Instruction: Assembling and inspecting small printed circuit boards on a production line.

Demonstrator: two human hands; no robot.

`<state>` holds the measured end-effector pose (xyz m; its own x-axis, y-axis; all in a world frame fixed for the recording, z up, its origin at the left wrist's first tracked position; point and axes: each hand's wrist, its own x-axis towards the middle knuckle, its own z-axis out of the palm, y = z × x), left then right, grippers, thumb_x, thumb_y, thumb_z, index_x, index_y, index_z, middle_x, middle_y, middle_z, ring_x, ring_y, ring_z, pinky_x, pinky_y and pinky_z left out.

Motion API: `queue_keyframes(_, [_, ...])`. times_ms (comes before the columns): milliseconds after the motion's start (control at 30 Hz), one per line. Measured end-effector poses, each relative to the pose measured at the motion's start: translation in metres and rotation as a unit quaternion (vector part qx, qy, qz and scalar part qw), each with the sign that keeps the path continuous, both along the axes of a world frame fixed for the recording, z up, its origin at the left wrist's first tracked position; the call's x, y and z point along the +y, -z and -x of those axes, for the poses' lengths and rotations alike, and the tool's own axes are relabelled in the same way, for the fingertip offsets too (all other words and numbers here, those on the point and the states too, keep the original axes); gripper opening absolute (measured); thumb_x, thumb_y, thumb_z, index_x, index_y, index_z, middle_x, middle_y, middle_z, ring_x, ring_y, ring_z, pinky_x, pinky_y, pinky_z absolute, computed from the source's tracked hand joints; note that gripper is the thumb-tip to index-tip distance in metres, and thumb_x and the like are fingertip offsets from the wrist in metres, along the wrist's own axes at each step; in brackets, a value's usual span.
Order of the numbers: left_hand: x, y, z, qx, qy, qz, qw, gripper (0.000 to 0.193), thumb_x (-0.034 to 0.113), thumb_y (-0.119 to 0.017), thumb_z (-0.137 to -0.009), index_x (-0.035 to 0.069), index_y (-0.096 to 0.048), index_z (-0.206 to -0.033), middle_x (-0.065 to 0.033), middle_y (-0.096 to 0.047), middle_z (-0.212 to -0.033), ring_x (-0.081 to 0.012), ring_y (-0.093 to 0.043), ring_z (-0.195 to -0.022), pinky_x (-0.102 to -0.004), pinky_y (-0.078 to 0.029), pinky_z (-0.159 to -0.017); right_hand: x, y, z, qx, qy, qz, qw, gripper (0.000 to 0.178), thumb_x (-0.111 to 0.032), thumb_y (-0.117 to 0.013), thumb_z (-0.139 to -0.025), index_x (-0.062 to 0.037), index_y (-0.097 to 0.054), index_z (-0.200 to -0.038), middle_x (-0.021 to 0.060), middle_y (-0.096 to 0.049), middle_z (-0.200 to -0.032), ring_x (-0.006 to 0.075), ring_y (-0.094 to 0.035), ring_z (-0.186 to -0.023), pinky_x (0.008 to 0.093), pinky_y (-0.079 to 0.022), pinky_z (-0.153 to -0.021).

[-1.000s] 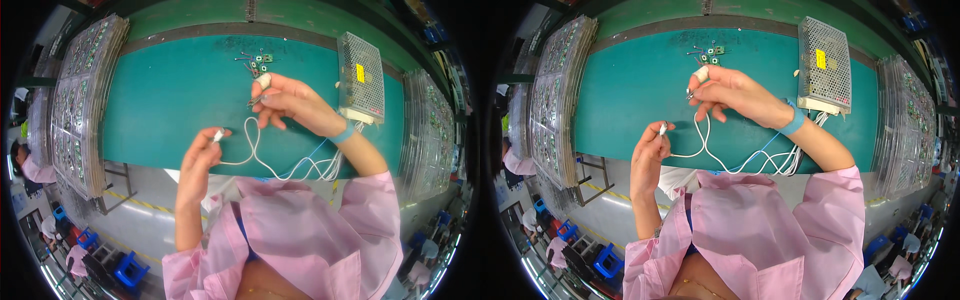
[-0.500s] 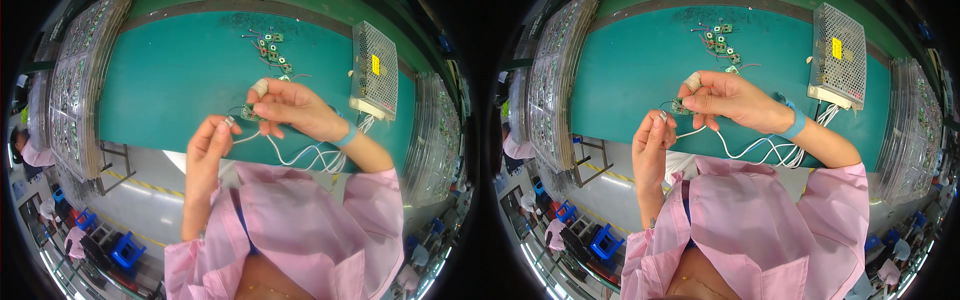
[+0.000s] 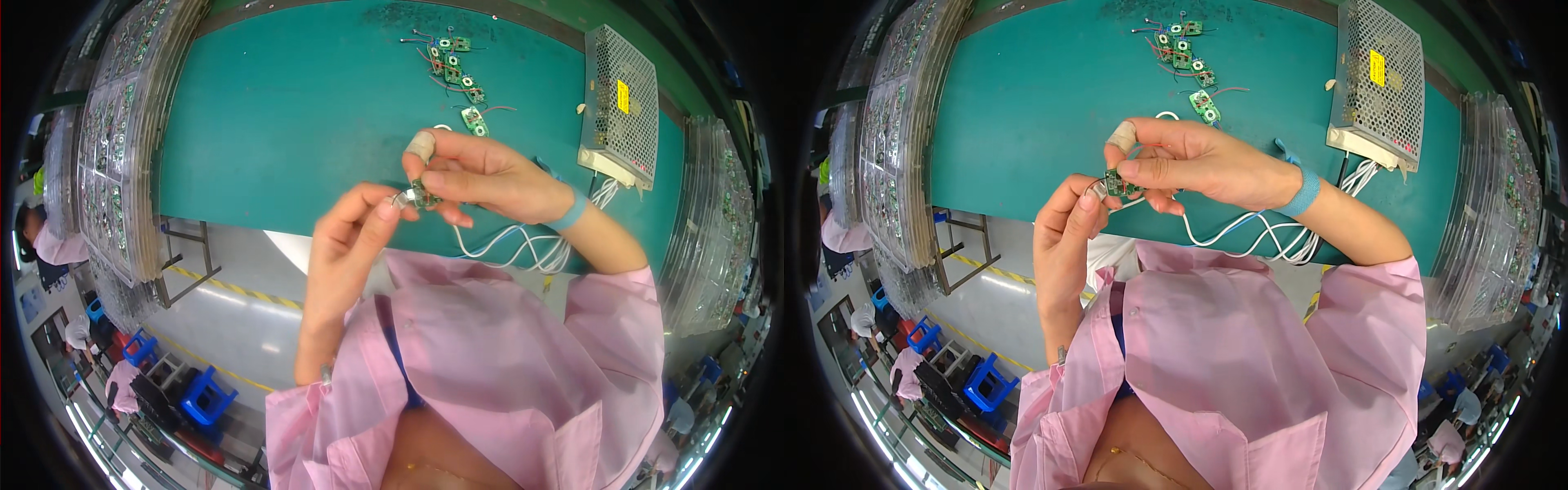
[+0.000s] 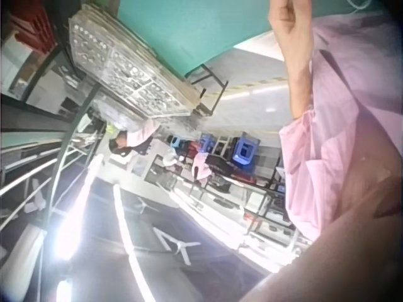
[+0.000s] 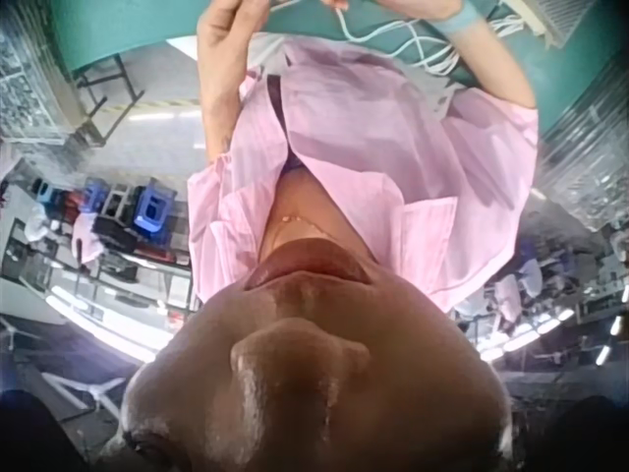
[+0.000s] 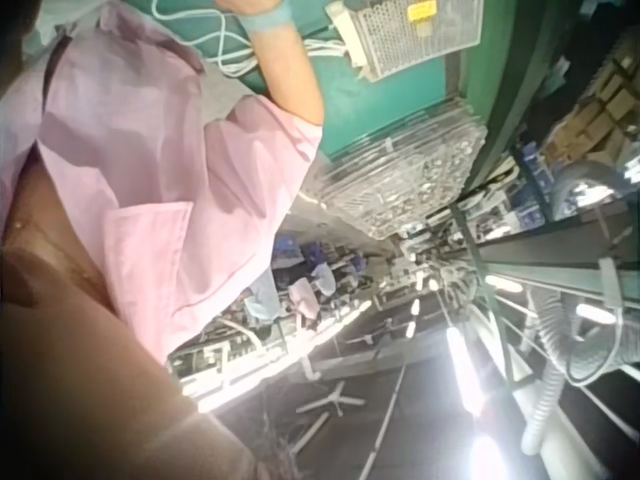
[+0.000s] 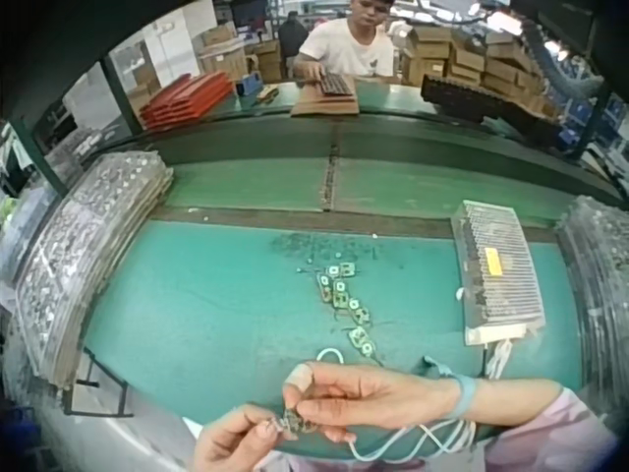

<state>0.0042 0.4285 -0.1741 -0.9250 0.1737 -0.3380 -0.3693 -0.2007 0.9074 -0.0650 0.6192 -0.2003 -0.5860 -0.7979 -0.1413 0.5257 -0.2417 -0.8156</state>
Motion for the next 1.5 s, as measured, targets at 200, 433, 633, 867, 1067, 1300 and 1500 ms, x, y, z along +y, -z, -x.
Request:
queue_keyframes(200, [-0.004, 0.009, -0.002, 0.025, 0.040, 0.039, 0.998, 0.014, 0.013, -0.053, -0.093, 0.002, -0.062, -0.094, -0.0016, -0.061, -0.083, -0.0069, -0.044, -0.073, -0.0184, -0.036, -0.069, 0.002, 0.000, 0.002, 0.056, -0.029, -0.046, 0.997, 0.014, -0.013, -0.050, -0.094, -0.0049, -0.049, -0.105, 0.0003, -0.053, -0.081, 0.0059, -0.045, -0.062, 0.0164, -0.038, -0.054])
queue_keyframes(433, [-0.006, 0.014, -0.002, 0.028, 0.054, 0.064, 0.996, 0.014, 0.014, -0.054, -0.092, 0.003, -0.062, -0.092, -0.0013, -0.060, -0.081, -0.0073, -0.044, -0.071, -0.0184, -0.035, -0.068, 0.003, -0.004, 0.001, 0.121, -0.045, -0.112, 0.985, 0.016, -0.017, -0.049, -0.095, -0.0052, -0.049, -0.107, 0.0004, -0.054, -0.082, 0.0066, -0.046, -0.063, 0.0178, -0.038, -0.056])
queue_keyframes(633, [-0.001, 0.014, -0.004, 0.020, 0.038, -0.005, 0.999, 0.015, 0.016, -0.054, -0.093, 0.003, -0.060, -0.094, -0.0011, -0.058, -0.079, -0.0074, -0.043, -0.069, -0.0181, -0.035, -0.066, 0.002, -0.006, 0.003, 0.138, -0.065, -0.093, 0.984, 0.021, -0.022, -0.047, -0.096, -0.0040, -0.049, -0.107, 0.0015, -0.055, -0.082, 0.0086, -0.049, -0.065, 0.0205, -0.040, -0.059])
queue_keyframes(867, [-0.007, 0.027, -0.004, 0.023, -0.024, -0.135, 0.990, 0.016, 0.019, -0.052, -0.094, 0.003, -0.057, -0.094, -0.0005, -0.056, -0.077, -0.0065, -0.043, -0.068, -0.0166, -0.034, -0.064, 0.009, -0.012, 0.015, -0.023, -0.049, -0.091, 0.994, 0.028, -0.028, -0.044, -0.098, -0.0029, -0.056, -0.097, 0.0040, -0.057, -0.077, 0.0118, -0.052, -0.065, 0.0215, -0.043, -0.063])
queue_keyframes(1067, [-0.009, 0.029, -0.004, 0.017, 0.005, -0.164, 0.986, 0.015, 0.018, -0.052, -0.094, 0.004, -0.057, -0.091, 0.0000, -0.056, -0.077, -0.0057, -0.044, -0.070, -0.0156, -0.033, -0.064, 0.008, -0.005, 0.009, -0.045, -0.144, -0.075, 0.986, 0.035, -0.030, -0.042, -0.098, -0.0039, -0.061, -0.085, 0.0041, -0.058, -0.073, 0.0106, -0.051, -0.062, 0.0205, -0.042, -0.061])
queue_keyframes(1300, [-0.005, 0.015, -0.004, -0.011, 0.065, -0.072, 0.995, 0.013, 0.017, -0.053, -0.093, 0.005, -0.057, -0.091, 0.0005, -0.056, -0.076, -0.0052, -0.043, -0.069, -0.0153, -0.033, -0.064, 0.006, -0.004, 0.007, 0.029, -0.173, -0.070, 0.982, 0.035, -0.029, -0.045, -0.097, -0.0051, -0.061, -0.077, 0.0017, -0.058, -0.072, 0.0072, -0.046, -0.058, 0.0189, -0.039, -0.053])
queue_keyframes(1500, [-0.005, 0.012, -0.002, -0.027, 0.066, -0.037, 0.997, 0.012, 0.016, -0.054, -0.092, 0.004, -0.057, -0.090, 0.0005, -0.055, -0.074, -0.0053, -0.043, -0.067, -0.0154, -0.033, -0.063, 0.005, -0.006, 0.007, 0.051, -0.162, -0.107, 0.980, 0.033, -0.027, -0.046, -0.097, -0.0049, -0.061, -0.077, 0.0004, -0.057, -0.070, 0.0057, -0.044, -0.056, 0.0180, -0.036, -0.049])
